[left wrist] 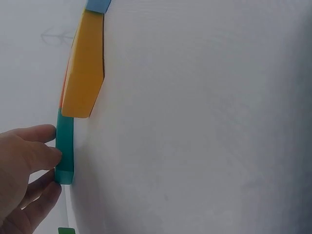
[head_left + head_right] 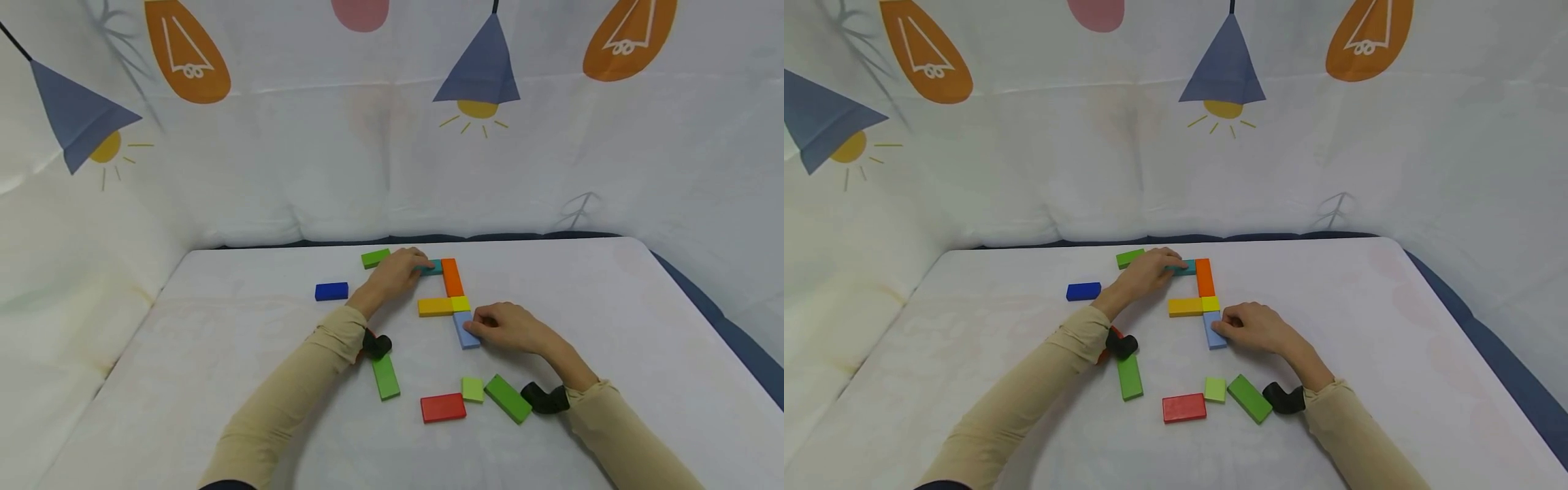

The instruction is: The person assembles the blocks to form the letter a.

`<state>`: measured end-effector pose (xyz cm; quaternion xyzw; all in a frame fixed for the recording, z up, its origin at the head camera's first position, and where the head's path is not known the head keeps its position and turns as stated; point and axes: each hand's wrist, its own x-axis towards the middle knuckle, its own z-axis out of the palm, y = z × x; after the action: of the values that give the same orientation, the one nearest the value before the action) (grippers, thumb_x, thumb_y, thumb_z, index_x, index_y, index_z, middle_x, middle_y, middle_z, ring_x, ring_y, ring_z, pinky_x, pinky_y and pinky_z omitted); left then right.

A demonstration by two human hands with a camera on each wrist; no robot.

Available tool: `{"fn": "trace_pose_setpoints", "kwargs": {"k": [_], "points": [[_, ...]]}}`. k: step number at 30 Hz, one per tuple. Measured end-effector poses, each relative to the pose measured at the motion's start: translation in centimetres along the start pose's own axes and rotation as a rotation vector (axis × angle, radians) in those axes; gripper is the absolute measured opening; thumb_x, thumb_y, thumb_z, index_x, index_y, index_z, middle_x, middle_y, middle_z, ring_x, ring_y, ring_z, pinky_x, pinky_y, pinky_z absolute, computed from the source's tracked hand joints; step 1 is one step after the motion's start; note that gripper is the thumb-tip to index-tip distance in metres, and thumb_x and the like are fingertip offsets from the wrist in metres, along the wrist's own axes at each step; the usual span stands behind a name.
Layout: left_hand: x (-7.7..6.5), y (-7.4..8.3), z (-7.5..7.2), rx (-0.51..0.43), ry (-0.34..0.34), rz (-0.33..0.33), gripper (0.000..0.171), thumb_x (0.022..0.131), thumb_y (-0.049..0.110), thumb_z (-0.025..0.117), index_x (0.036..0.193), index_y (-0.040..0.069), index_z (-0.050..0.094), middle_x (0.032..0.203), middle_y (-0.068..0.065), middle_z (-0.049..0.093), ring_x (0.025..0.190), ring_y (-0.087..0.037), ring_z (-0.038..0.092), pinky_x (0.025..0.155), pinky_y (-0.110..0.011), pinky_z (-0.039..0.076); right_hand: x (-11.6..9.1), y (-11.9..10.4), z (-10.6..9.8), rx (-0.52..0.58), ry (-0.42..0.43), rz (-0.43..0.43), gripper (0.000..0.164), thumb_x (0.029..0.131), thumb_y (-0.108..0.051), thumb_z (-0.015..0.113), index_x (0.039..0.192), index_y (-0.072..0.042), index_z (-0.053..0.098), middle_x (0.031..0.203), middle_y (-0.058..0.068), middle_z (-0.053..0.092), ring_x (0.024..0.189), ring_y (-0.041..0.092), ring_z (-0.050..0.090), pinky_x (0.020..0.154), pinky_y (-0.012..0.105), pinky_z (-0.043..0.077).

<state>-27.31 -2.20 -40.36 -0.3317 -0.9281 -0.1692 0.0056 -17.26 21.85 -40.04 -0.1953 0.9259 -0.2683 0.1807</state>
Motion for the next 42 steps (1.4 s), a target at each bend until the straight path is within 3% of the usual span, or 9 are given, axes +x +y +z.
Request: {"fn": "trace_pose_setpoints", "kwargs": {"k": [42], "points": [[0.04,0.35,-0.04,-0.033,0.012,0.010,0.028,0.094,0.006,0.054,0.117,0.015,0.067,0.123,-0.003,0.062,0.115,-0.019,0.057,0.102,-0.032,0.044,0.13,0.02,0.14,0.006,0.022,0.037,0.030,0.094,-0.037,0.055,0.073,-0.016,0.059,0.059,-0.006,0.043,0.059,0.012,0.044,0.054,0.022,0.029]]}}
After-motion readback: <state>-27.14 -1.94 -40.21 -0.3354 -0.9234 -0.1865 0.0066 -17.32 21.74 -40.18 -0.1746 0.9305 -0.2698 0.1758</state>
